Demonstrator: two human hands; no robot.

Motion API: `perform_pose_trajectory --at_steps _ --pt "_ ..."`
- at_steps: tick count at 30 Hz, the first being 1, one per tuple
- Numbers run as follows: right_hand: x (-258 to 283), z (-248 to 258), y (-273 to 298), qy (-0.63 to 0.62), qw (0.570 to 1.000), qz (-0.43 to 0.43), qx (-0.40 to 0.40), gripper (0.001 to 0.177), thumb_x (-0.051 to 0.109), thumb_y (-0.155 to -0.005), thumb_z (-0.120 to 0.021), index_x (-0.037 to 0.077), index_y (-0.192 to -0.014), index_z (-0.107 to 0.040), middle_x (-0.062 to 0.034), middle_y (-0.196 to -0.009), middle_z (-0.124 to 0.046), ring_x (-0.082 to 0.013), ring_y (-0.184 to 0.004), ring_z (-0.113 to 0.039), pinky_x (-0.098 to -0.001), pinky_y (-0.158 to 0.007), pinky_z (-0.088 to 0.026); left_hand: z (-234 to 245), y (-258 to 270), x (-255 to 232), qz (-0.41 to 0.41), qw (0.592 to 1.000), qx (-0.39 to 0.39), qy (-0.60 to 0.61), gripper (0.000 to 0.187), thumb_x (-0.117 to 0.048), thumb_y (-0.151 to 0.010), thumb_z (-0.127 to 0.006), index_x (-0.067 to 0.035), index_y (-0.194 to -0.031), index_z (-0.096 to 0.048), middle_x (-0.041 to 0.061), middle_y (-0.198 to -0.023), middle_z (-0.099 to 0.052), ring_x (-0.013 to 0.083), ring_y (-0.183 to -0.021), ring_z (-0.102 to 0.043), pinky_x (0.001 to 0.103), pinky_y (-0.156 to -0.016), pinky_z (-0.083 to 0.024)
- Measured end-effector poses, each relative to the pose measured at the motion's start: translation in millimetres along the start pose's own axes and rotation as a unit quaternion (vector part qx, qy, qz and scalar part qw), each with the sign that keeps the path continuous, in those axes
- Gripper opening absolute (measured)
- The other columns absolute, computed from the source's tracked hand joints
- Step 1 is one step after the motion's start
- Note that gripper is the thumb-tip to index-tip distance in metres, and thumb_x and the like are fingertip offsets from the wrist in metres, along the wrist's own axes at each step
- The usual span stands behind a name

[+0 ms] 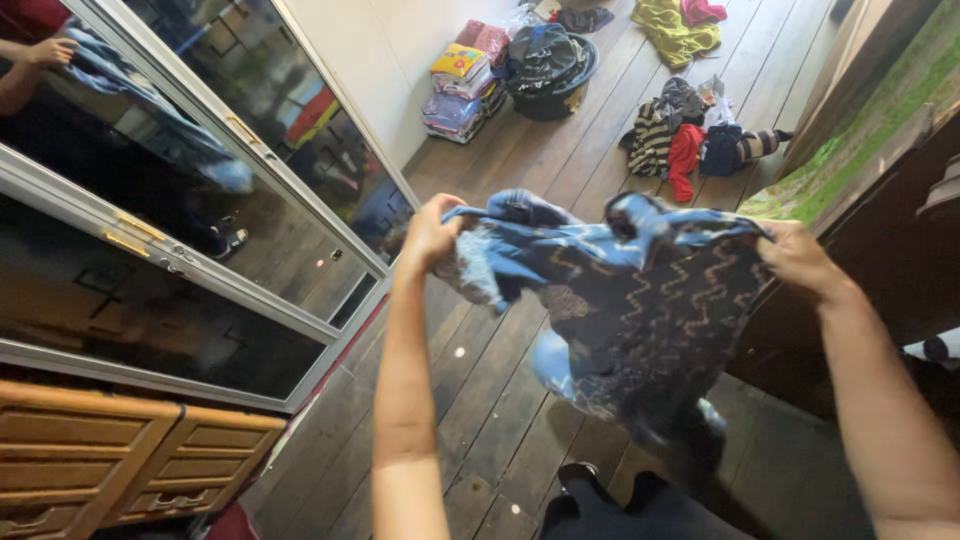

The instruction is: The person sorts through several piles of clothing on a wooden floor, picking up individual items and placing them into a plastic bin or closet.

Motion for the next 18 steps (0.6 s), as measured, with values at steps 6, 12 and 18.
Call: perform_pose_trajectory --at_steps 6,12,18 --pt "-1 50 4 0.238 0.927 -0.219 0.191 0.038 0.035 -0.1 -0.064 -0.002 -0.093 -0.073 -0.0179 -0.077 -0.067 -0.0248 -0.071 -0.062 -0.04 -0.062 -0.055 35 -1 -1 -0.083 0.934 0.297 0.179 0.027 -0.018 -0.094 -0.073 -0.001 -0.115 -0.073 0.007 -0.104 -0.073 0.0173 -0.098 -0.068 0.034 -0.089 -0.053" --pt "-47 45 -45 0.091 0.984 -0.076 -0.133 0.041 0.039 -0.102 -0.051 0.007 -0.127 -0.06 -0.0055 -0.108 -0.065 -0.0166 -0.095 -0.058 -0.0341 -0.084 -0.049 34 27 -10 -0.013 0.939 0.132 0.316 0.03 -0.023 -0.096 -0.07 0.0 -0.116 -0.074 0.008 -0.105 -0.074 0.0174 -0.098 -0.068 0.035 -0.089 -0.053" --pt "-118 -152 45 -0.097 0.876 -0.41 0.237 0.054 0.039 -0.092 -0.063 0.01 -0.138 -0.062 -0.0067 -0.121 -0.07 -0.0163 -0.105 -0.061 -0.0356 -0.093 -0.048 -21 57 15 0.046 0.886 0.018 0.462 0.035 -0.028 -0.097 -0.067 0.001 -0.116 -0.075 0.009 -0.105 -0.075 0.0175 -0.098 -0.068 0.036 -0.09 -0.053"
Point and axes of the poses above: each hand's wrist, its own y-axis away from the middle knuckle, its own z-axis out of the back of the hand, x = y × z, the point moved 6 cm from there along -y, towards the middle knuckle
